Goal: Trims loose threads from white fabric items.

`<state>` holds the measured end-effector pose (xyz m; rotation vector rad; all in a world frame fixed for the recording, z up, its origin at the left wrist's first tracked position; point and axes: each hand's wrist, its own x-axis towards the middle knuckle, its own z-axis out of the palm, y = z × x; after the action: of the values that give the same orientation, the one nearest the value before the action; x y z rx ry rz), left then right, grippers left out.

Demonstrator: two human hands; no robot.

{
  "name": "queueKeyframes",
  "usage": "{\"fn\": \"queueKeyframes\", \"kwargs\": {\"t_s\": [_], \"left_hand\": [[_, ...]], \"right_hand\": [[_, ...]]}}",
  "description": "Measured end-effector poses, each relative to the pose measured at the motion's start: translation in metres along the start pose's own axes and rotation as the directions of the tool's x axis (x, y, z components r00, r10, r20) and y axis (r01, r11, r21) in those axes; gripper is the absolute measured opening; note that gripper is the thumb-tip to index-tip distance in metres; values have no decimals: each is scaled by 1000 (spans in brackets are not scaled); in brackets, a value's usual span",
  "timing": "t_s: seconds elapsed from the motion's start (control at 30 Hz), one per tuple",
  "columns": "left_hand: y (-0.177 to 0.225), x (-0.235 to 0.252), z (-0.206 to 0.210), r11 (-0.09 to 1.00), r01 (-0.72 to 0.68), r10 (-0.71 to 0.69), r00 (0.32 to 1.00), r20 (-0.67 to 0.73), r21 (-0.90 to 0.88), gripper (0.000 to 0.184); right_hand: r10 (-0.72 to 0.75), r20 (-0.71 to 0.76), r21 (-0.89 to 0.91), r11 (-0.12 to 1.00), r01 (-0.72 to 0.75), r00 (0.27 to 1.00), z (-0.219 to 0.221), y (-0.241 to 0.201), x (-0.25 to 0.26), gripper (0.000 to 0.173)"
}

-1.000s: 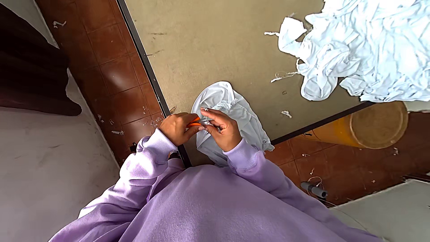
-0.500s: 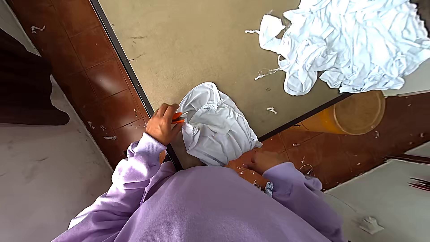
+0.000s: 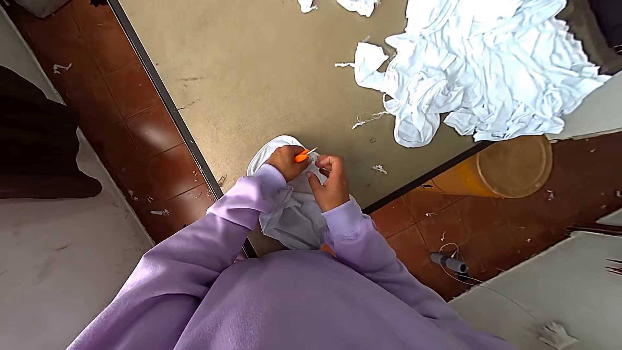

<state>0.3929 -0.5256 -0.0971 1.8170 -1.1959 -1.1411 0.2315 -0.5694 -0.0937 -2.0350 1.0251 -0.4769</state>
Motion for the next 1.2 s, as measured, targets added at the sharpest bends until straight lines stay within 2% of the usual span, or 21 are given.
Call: {"fn": "queueKeyframes", "kwargs": {"t_s": [0.07, 0.13, 0.23, 0.3, 0.37, 0.47, 0.57, 0.63, 0.83, 0.9, 0.97, 1.03, 1.07, 1.1, 1.13, 1.17, 1.2], "left_hand": [[3, -11, 0, 977, -92, 76, 993, -89, -191, 16], [13, -24, -2, 919, -189, 140, 977, -161, -346, 9], [23, -34, -2, 804, -286, 145, 945, -294, -521, 5], [25, -39, -2, 788, -318, 151, 930, -336, -527, 5], [22, -44, -3, 823, -346, 192, 916, -353, -450, 7], [15, -58, -14, 934, -292, 244, 942, -232, -205, 38], [13, -66, -20, 946, -314, 322, 934, -153, 77, 37], [14, -66, -17, 916, -357, 382, 916, -124, 184, 35], [20, -57, -15, 879, -415, 447, 888, -104, 232, 32], [15, -53, -18, 887, -391, 433, 888, -151, 244, 31], [2, -48, -27, 920, -252, 327, 915, -235, 299, 35], [-17, -43, -41, 914, -38, 179, 931, -319, 404, 41], [-27, -42, -47, 891, 60, 113, 931, -348, 449, 41], [-34, -41, -51, 865, 135, 58, 930, -363, 484, 41], [-38, -41, -53, 842, 177, 26, 931, -365, 510, 41], [-39, -41, -52, 832, 164, 47, 931, -362, 530, 40], [-37, -41, -48, 832, 107, 105, 933, -345, 544, 38]], "right_hand": [[-122, -121, 96, 986, 134, 985, 7, 1, -2, 37], [-227, -205, 138, 956, 258, 952, 10, -1, -3, 27], [-336, -191, 149, 919, 366, 922, 2, -14, -3, 4], [-346, -156, 159, 916, 369, 925, -6, -23, -3, 12], [-318, -129, 193, 921, 338, 939, -14, -26, -3, 12], [-216, -94, 267, 935, 234, 972, -23, -26, -5, 21], [-221, -81, 287, 929, 235, 972, -29, -26, -7, 29], [-267, -68, 290, 917, 275, 961, -28, -26, -8, 29], [-283, -69, 261, 920, 291, 957, -24, -32, -8, 32], [-224, -67, 217, 948, 233, 972, -32, -30, -11, 39], [-120, -39, 80, 989, 123, 992, -58, -22, -19, 40], [42, 32, -231, 972, -33, 999, -96, -3, -34, 30], [174, 110, -427, 897, -111, 979, -114, 8, -42, 30], [366, 201, -615, 769, -174, 908, -128, 19, -49, 36], [552, 248, -758, 623, -196, 796, -135, 30, -56, 43], [684, 256, -823, 525, -217, 683, -138, 36, -61, 49], [725, 256, -823, 511, -249, 640, -139, 38, -65, 52]]}}
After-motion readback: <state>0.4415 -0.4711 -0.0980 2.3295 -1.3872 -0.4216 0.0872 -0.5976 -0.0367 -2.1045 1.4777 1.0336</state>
